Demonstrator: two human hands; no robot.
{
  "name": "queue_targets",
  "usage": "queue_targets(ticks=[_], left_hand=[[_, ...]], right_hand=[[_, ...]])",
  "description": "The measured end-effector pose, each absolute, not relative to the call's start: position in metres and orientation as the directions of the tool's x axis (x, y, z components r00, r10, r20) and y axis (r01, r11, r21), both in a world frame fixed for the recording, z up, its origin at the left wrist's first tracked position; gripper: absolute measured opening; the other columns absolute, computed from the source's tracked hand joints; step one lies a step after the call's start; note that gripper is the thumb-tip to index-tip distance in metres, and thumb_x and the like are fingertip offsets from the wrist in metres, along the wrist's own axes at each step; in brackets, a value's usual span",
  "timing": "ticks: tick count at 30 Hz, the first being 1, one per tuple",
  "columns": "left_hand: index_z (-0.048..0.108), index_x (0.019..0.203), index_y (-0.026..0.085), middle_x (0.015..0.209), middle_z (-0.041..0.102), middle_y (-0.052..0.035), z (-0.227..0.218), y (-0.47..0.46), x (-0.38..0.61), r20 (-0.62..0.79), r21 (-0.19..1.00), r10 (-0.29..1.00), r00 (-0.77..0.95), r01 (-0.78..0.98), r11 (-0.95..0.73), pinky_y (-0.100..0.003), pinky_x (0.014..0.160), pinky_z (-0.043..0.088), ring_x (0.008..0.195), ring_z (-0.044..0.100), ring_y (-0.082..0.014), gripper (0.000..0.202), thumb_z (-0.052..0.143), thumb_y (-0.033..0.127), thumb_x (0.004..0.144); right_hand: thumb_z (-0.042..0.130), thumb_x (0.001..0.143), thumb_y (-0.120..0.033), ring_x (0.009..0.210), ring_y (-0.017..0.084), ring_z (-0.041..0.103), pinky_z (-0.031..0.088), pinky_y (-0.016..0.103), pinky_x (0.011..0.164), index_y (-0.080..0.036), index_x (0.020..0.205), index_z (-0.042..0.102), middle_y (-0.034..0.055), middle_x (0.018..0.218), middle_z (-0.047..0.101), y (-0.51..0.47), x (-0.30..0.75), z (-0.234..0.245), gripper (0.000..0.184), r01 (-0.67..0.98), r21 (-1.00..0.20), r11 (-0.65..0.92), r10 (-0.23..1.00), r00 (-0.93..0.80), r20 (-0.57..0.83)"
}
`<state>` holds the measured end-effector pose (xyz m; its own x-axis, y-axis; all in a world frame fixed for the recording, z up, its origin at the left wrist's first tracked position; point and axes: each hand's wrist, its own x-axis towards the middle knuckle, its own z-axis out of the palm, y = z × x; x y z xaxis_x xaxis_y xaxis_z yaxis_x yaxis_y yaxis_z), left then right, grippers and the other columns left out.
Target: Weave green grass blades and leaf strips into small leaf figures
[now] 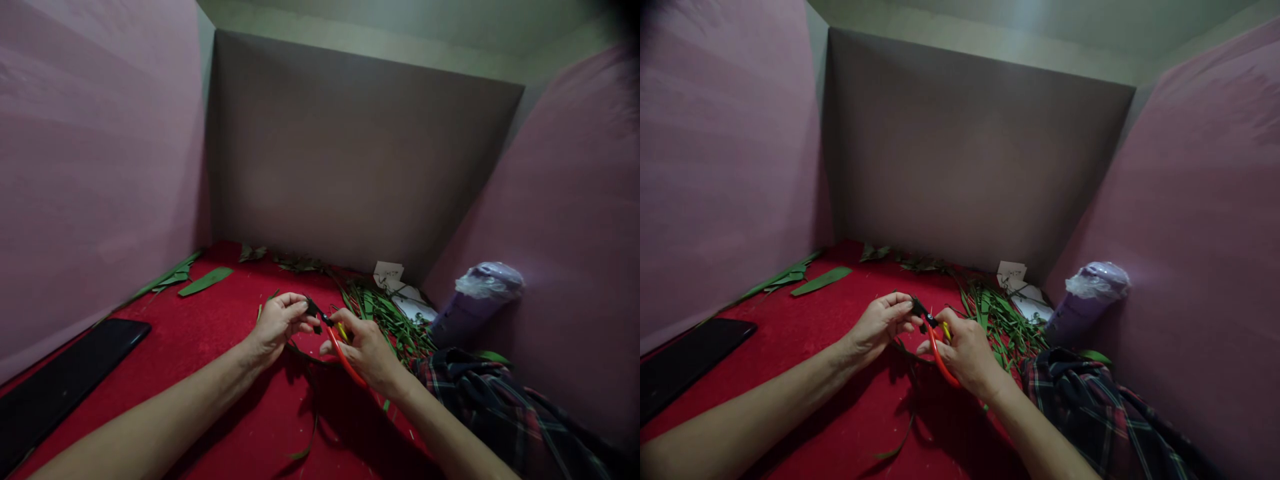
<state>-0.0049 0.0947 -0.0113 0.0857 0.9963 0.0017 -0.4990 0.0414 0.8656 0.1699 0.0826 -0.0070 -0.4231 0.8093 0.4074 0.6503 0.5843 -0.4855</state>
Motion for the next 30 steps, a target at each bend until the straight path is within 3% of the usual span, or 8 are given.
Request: queue_targets(ticks=[16, 24, 30], left_hand=[[0.051, 0.073, 0.011, 0.057, 0.059, -0.0013, -0.0134, 0.0952, -0.0044, 0.003, 0.850, 0.996, 0.092, -0.524, 0.046, -0.016, 0.044, 0.046, 0.050, 0.062, -0.0122, 0.008, 0.058, 0.008, 0.072], [0.053, 0.073, 0.011, 0.057, 0.062, -0.0036, -0.0111, 0.0936, -0.0061, 0.012, 0.873, 0.996, 0.094, -0.486, 0.035, -0.016, 0.045, 0.045, 0.049, 0.060, -0.0107, 0.010, 0.062, 0.014, 0.070], [0.055, 0.076, 0.010, 0.060, 0.064, -0.0059, -0.0129, 0.0956, -0.0084, 0.048, 0.879, 0.996, 0.073, -0.477, -0.008, -0.016, 0.048, 0.046, 0.050, 0.060, -0.0099, 0.013, 0.064, 0.016, 0.069]], right_hand=[[0.057, 0.075, -0.040, 0.048, 0.009, 0.035, 0.029, 0.018, 0.047, -0.017, 0.084, 0.053, -0.0040, 0.055, 0.047, 0.0838, 0.1680, -0.0100, 0.025, 0.636, -0.486, 0.599, 0.797, -0.418, 0.435], [0.058, 0.074, -0.037, 0.049, 0.009, 0.030, 0.026, 0.019, 0.047, -0.017, 0.088, 0.051, -0.0071, 0.053, 0.038, 0.0824, 0.1667, -0.0051, 0.025, 0.614, -0.569, 0.547, 0.837, -0.394, 0.380], [0.060, 0.070, -0.037, 0.051, 0.010, 0.035, 0.026, 0.020, 0.048, -0.018, 0.096, 0.049, -0.0057, 0.056, 0.041, 0.0809, 0.1661, -0.0068, 0.034, 0.660, -0.556, 0.506, 0.862, -0.403, 0.307]])
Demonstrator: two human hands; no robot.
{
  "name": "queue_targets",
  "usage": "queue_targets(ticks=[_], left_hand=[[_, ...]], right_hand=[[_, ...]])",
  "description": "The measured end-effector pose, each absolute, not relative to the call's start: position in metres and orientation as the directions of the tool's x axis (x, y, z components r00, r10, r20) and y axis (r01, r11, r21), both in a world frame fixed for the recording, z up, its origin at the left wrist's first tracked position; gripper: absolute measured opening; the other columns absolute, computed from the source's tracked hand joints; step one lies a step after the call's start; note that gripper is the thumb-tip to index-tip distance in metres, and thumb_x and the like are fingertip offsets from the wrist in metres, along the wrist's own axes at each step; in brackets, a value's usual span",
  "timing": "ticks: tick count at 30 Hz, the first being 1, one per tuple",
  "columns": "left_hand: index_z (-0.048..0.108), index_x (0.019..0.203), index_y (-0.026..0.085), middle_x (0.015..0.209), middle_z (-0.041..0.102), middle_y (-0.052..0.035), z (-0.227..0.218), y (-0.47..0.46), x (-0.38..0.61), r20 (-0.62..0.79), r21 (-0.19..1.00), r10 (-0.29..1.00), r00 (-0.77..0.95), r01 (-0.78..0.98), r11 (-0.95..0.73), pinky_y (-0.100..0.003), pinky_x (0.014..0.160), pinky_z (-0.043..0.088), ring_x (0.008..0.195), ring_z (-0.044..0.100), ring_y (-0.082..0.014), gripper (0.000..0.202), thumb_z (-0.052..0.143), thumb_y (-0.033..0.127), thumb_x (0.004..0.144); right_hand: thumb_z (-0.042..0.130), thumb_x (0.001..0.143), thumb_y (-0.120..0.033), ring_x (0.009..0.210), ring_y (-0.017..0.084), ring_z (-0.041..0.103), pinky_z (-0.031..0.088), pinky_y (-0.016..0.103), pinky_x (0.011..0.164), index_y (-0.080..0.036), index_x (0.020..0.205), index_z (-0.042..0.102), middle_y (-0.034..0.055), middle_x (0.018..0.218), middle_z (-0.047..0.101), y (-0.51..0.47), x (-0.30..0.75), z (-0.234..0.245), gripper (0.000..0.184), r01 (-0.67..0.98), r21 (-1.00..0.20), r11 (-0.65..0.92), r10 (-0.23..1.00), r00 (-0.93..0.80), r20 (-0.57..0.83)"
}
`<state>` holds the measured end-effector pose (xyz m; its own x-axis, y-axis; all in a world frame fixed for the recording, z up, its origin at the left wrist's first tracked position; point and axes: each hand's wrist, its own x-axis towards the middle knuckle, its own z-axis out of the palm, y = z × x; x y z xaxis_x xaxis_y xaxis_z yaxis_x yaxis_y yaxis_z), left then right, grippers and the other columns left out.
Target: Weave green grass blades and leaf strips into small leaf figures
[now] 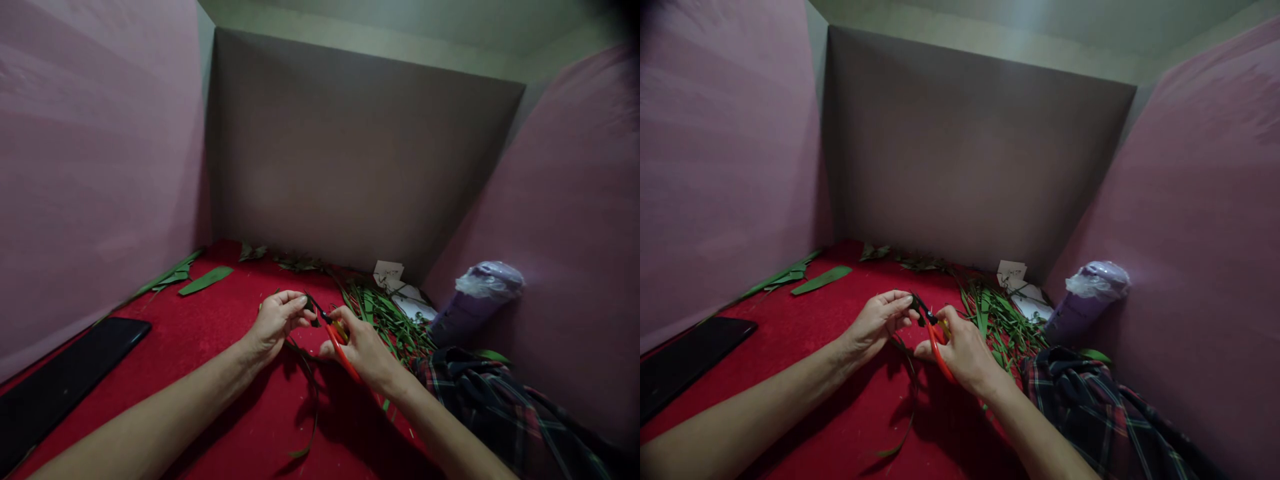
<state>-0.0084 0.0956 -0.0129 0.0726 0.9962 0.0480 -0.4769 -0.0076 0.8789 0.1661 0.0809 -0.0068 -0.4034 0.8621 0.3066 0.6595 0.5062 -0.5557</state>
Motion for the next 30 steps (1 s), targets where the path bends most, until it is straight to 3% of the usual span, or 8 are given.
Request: queue_targets(ticks=[13, 30], left_hand=[[0.055, 0.073, 0.009, 0.062, 0.061, -0.0039, -0.0165, 0.0992, -0.0085, 0.074, 0.882, 0.996, 0.057, -0.469, -0.039, -0.017, 0.048, 0.046, 0.053, 0.061, -0.0111, 0.006, 0.060, 0.011, 0.070], [0.053, 0.071, 0.009, 0.061, 0.060, -0.0030, -0.0151, 0.0979, -0.0063, 0.057, 0.887, 0.997, 0.055, -0.461, -0.025, -0.018, 0.047, 0.046, 0.052, 0.061, -0.0118, 0.005, 0.057, 0.009, 0.069]], right_hand=[[0.057, 0.072, -0.046, 0.052, 0.013, 0.044, 0.028, 0.021, 0.051, -0.020, 0.093, 0.050, -0.0042, 0.056, 0.048, 0.0755, 0.1672, -0.0017, 0.034, 0.758, -0.341, 0.557, 0.818, -0.430, 0.382], [0.055, 0.074, -0.049, 0.050, 0.011, 0.039, 0.027, 0.020, 0.048, -0.018, 0.087, 0.051, -0.0032, 0.058, 0.048, 0.0773, 0.1677, -0.0065, 0.034, 0.729, -0.318, 0.606, 0.778, -0.459, 0.430]])
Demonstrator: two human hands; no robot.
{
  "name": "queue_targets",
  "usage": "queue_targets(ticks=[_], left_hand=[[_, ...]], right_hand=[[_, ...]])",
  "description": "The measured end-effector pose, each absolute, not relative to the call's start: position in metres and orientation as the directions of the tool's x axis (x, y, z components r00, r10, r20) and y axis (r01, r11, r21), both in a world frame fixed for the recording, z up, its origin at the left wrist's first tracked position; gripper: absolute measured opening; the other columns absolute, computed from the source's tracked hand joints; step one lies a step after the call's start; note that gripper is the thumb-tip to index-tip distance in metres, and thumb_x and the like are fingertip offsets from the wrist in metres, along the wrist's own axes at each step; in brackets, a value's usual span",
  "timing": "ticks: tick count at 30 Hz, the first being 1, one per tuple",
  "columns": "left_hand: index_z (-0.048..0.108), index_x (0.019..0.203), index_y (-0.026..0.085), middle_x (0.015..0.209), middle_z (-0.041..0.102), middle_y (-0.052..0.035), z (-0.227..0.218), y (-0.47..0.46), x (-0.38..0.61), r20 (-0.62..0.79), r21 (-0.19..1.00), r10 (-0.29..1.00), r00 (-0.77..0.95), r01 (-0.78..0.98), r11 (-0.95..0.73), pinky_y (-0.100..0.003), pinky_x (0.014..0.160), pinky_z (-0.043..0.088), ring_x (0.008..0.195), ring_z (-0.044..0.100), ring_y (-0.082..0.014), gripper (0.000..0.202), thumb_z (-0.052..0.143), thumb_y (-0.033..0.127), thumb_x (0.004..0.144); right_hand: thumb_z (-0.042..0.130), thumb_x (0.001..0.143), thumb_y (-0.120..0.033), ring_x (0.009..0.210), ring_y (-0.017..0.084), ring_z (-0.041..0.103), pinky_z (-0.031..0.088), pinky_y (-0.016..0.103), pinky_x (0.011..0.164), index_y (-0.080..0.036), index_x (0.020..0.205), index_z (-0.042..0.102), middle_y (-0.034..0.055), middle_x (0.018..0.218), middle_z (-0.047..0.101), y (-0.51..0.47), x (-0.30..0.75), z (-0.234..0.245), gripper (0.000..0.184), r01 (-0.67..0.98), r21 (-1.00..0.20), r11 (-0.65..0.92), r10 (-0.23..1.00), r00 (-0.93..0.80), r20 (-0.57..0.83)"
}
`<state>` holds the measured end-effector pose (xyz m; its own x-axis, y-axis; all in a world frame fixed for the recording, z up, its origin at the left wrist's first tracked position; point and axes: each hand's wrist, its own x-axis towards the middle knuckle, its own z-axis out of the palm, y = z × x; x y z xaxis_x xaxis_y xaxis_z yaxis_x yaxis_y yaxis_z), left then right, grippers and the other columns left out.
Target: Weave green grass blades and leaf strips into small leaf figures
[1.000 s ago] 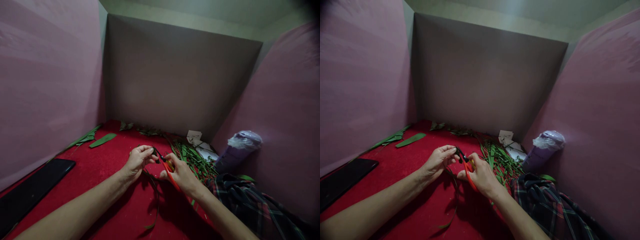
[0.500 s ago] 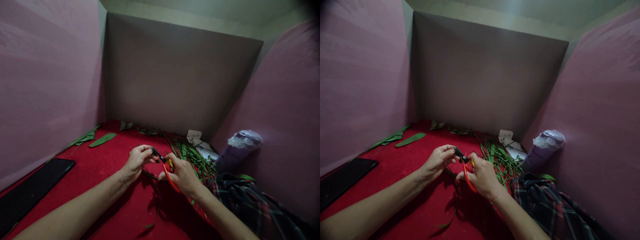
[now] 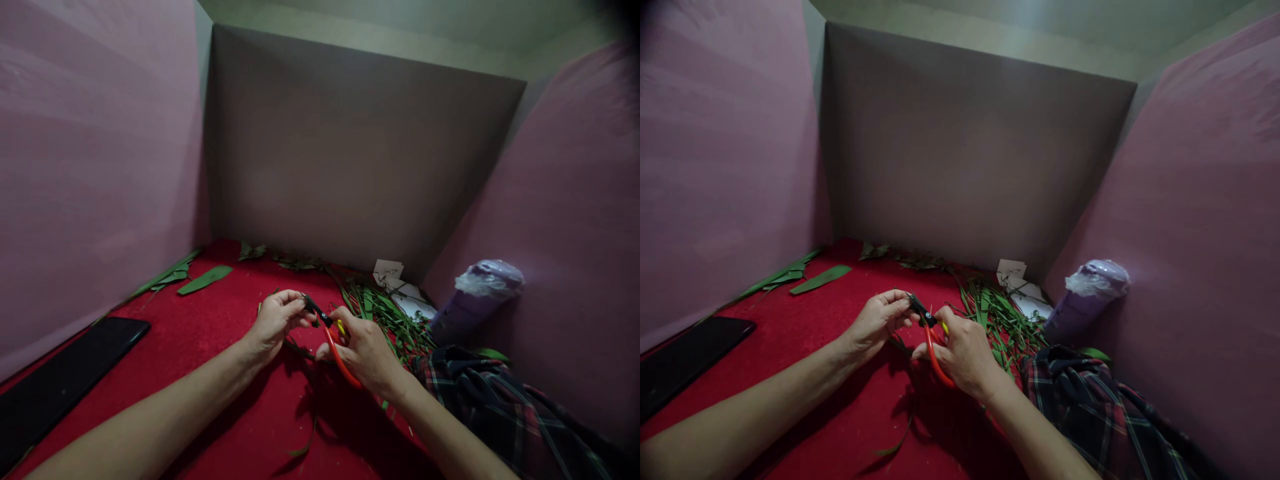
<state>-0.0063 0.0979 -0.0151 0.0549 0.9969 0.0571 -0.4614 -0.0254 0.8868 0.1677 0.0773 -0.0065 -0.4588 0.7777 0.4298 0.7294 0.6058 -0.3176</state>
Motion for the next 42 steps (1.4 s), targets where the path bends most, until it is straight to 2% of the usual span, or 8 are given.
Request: queue_targets(ticks=[6, 26, 36, 42], left_hand=[[0.053, 0.072, 0.009, 0.061, 0.060, -0.0030, -0.0165, 0.0986, -0.0069, 0.062, 0.889, 0.997, 0.054, -0.457, -0.031, -0.018, 0.046, 0.046, 0.052, 0.061, -0.0121, 0.004, 0.056, 0.008, 0.070], [0.053, 0.072, 0.009, 0.061, 0.061, -0.0033, -0.0177, 0.0972, -0.0059, 0.017, 0.847, 0.998, 0.064, -0.532, 0.020, -0.016, 0.045, 0.047, 0.051, 0.061, -0.0111, 0.005, 0.054, 0.004, 0.072], [0.053, 0.073, 0.010, 0.062, 0.061, -0.0034, -0.0187, 0.0999, -0.0059, 0.027, 0.846, 0.997, 0.070, -0.533, 0.015, -0.016, 0.046, 0.047, 0.052, 0.061, -0.0113, 0.006, 0.056, 0.006, 0.071], [0.054, 0.071, 0.010, 0.058, 0.061, -0.0031, -0.0150, 0.0967, -0.0049, 0.002, 0.852, 0.997, 0.074, -0.522, 0.037, -0.016, 0.045, 0.045, 0.049, 0.060, -0.0102, 0.008, 0.062, 0.011, 0.069]], right_hand=[[0.055, 0.074, -0.048, 0.049, 0.011, 0.037, 0.027, 0.020, 0.048, -0.018, 0.087, 0.051, -0.0043, 0.056, 0.046, 0.0775, 0.1674, -0.0057, 0.034, 0.731, -0.329, 0.598, 0.786, -0.453, 0.421], [0.058, 0.072, -0.045, 0.048, 0.012, 0.046, 0.032, 0.021, 0.050, -0.016, 0.088, 0.052, -0.0010, 0.058, 0.054, 0.0792, 0.1658, -0.0104, 0.034, 0.743, -0.286, 0.606, 0.762, -0.438, 0.476], [0.058, 0.074, -0.040, 0.048, 0.012, 0.048, 0.033, 0.021, 0.050, -0.016, 0.089, 0.051, 0.0002, 0.060, 0.058, 0.0821, 0.1669, -0.0146, 0.029, 0.741, -0.266, 0.617, 0.742, -0.434, 0.512], [0.055, 0.078, -0.034, 0.051, 0.012, 0.052, 0.033, 0.020, 0.050, -0.017, 0.084, 0.050, 0.0014, 0.061, 0.061, 0.0835, 0.1675, -0.0147, 0.019, 0.730, -0.277, 0.624, 0.738, -0.436, 0.515]])
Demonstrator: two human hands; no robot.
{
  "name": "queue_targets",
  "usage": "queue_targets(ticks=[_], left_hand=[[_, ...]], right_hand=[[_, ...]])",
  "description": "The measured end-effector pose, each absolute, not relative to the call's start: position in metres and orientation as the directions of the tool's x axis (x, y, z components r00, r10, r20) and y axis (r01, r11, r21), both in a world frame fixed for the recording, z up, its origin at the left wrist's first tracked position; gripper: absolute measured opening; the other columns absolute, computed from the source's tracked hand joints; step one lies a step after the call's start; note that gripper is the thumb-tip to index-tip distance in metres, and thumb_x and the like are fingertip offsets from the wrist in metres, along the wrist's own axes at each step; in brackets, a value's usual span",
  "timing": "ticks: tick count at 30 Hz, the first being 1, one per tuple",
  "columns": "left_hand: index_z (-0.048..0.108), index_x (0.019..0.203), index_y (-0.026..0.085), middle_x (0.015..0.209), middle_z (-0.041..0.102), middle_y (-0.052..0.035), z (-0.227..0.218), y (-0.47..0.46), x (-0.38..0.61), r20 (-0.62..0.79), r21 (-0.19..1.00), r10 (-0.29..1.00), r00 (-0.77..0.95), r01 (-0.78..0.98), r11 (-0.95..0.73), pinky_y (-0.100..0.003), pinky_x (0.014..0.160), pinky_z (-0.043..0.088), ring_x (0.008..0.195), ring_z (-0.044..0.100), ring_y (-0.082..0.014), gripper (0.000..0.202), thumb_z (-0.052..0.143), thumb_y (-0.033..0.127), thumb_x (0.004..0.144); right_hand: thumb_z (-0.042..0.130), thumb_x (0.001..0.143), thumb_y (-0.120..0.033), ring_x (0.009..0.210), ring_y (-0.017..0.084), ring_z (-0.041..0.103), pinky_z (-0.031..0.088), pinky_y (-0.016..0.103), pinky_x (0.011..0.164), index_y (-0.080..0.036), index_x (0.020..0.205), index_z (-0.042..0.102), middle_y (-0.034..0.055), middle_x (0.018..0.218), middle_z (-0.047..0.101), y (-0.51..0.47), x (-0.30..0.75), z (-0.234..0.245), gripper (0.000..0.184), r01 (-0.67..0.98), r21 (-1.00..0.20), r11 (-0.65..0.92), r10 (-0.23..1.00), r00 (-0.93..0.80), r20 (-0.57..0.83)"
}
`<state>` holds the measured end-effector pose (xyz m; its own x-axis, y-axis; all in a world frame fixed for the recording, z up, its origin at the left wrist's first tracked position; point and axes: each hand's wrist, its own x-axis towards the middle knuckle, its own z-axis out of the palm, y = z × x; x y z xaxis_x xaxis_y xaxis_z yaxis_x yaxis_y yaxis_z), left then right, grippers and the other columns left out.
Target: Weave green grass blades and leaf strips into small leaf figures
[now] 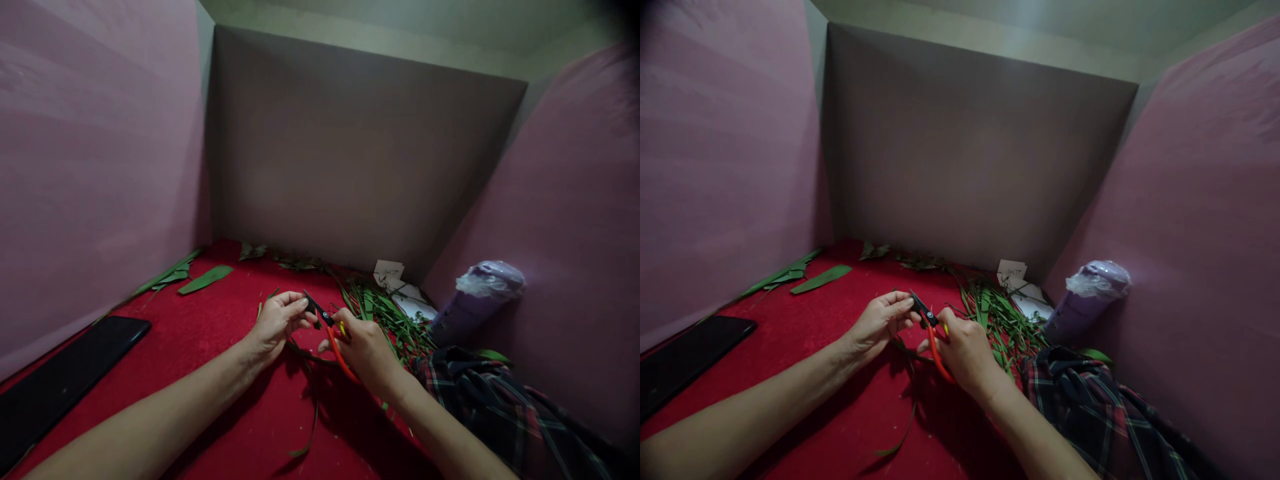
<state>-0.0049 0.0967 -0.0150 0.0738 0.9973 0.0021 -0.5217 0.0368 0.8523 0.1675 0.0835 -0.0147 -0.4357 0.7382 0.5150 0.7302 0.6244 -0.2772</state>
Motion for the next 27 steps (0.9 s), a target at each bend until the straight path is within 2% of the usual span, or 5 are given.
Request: queue_targets(ticks=[4, 9, 15, 19, 27], left_hand=[[0.055, 0.072, 0.010, 0.056, 0.061, -0.0037, -0.015, 0.097, -0.005, 0.003, 0.872, 0.998, 0.068, -0.488, 0.031, -0.015, 0.042, 0.043, 0.046, 0.058, -0.0092, 0.010, 0.064, 0.014, 0.068], [0.056, 0.072, 0.011, 0.048, 0.055, 0.0003, -0.015, 0.096, -0.007, -0.057, 0.905, 0.998, 0.002, -0.422, 0.052, -0.014, 0.030, 0.031, 0.037, 0.050, -0.0075, 0.012, 0.064, 0.017, 0.065], [0.058, 0.070, 0.010, 0.048, 0.051, 0.0029, -0.017, 0.101, -0.012, -0.073, 0.917, 0.996, -0.046, -0.396, 0.049, -0.014, 0.028, 0.025, 0.035, 0.045, -0.0053, 0.017, 0.068, 0.019, 0.060], [0.058, 0.067, 0.011, 0.050, 0.051, 0.0024, -0.018, 0.106, -0.017, -0.080, 0.916, 0.995, -0.062, -0.399, 0.049, -0.014, 0.029, 0.024, 0.037, 0.045, -0.0051, 0.017, 0.069, 0.020, 0.059], [0.058, 0.062, 0.011, 0.051, 0.053, 0.0006, -0.019, 0.099, -0.010, -0.180, 0.892, 0.984, 0.004, -0.421, 0.165, -0.016, 0.033, 0.023, 0.040, 0.047, -0.0064, 0.011, 0.066, 0.017, 0.057]], right_hand=[[0.054, 0.079, -0.032, 0.052, 0.014, 0.057, 0.033, 0.021, 0.049, -0.018, 0.087, 0.051, 0.0022, 0.062, 0.063, 0.093, 0.176, -0.017, 0.017, 0.810, -0.286, 0.511, 0.797, -0.323, 0.510], [0.054, 0.077, -0.033, 0.062, 0.021, 0.061, 0.032, 0.024, 0.051, -0.020, 0.091, 0.058, 0.0058, 0.069, 0.066, 0.109, 0.193, -0.022, 0.019, 0.951, -0.079, 0.300, 0.880, -0.244, 0.407], [0.048, 0.080, -0.023, 0.067, 0.020, 0.061, 0.033, 0.025, 0.054, -0.020, 0.097, 0.058, 0.0073, 0.076, 0.065, 0.118, 0.203, -0.031, 0.020, 0.948, 0.050, 0.314, 0.900, -0.314, 0.303], [0.049, 0.080, -0.025, 0.071, 0.022, 0.058, 0.036, 0.028, 0.059, -0.018, 0.083, 0.061, 0.0092, 0.076, 0.061, 0.117, 0.202, -0.032, 0.015, 0.938, 0.089, 0.334, 0.875, -0.344, 0.340], [0.039, 0.081, -0.009, 0.084, 0.017, 0.054, 0.042, 0.027, 0.073, -0.017, 0.102, 0.053, 0.0078, 0.094, 0.056, 0.091, 0.170, -0.017, 0.027, 0.680, -0.193, 0.708, 0.632, -0.486, 0.604]])
